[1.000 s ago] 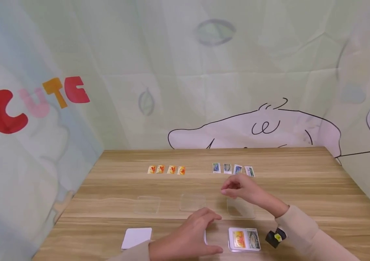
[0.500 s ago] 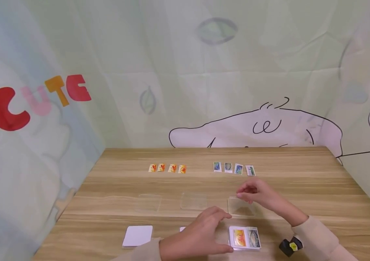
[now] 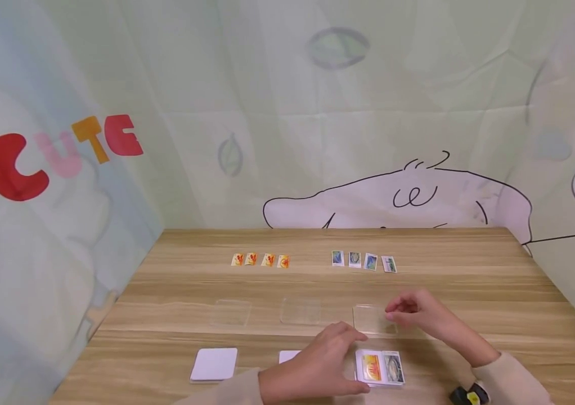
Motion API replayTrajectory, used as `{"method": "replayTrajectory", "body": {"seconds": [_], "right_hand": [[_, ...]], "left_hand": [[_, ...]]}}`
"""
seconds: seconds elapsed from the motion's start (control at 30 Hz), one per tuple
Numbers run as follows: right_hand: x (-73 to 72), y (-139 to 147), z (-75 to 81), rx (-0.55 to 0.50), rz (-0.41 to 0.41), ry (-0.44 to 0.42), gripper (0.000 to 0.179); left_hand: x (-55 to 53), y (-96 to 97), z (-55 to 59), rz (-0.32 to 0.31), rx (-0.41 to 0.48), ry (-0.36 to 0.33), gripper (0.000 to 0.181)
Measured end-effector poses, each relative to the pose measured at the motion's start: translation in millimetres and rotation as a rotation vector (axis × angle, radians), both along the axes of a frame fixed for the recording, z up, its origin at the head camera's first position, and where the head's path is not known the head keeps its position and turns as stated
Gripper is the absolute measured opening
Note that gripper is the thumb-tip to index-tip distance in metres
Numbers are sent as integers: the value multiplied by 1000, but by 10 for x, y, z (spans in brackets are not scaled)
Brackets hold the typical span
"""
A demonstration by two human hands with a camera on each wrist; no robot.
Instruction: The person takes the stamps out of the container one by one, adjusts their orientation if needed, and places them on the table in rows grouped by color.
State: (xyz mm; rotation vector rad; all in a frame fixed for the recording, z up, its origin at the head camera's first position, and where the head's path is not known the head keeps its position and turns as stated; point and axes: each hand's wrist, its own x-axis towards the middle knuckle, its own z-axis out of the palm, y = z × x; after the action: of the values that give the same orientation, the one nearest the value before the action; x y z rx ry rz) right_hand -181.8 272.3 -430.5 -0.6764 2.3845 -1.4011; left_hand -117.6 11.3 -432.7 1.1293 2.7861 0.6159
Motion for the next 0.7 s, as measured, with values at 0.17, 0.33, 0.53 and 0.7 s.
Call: {"method": "replayTrajectory", "body": {"seconds": [0.17, 0.33, 0.53, 0.7], "right_hand": [[45, 69, -64, 3, -7, -3, 19], [91, 121, -114, -4, -6, 11, 16], [128, 150, -195, -29, 9, -5, 16], [155, 163, -248, -39, 25, -15, 17]], "left_hand": [[-14, 38, -3, 13, -17, -2, 73], [-30, 76, -1, 32, -31, -19, 74], [-44, 113, -23, 46, -52, -46, 75], [-51, 127, -47, 31, -62, -42, 74]]}}
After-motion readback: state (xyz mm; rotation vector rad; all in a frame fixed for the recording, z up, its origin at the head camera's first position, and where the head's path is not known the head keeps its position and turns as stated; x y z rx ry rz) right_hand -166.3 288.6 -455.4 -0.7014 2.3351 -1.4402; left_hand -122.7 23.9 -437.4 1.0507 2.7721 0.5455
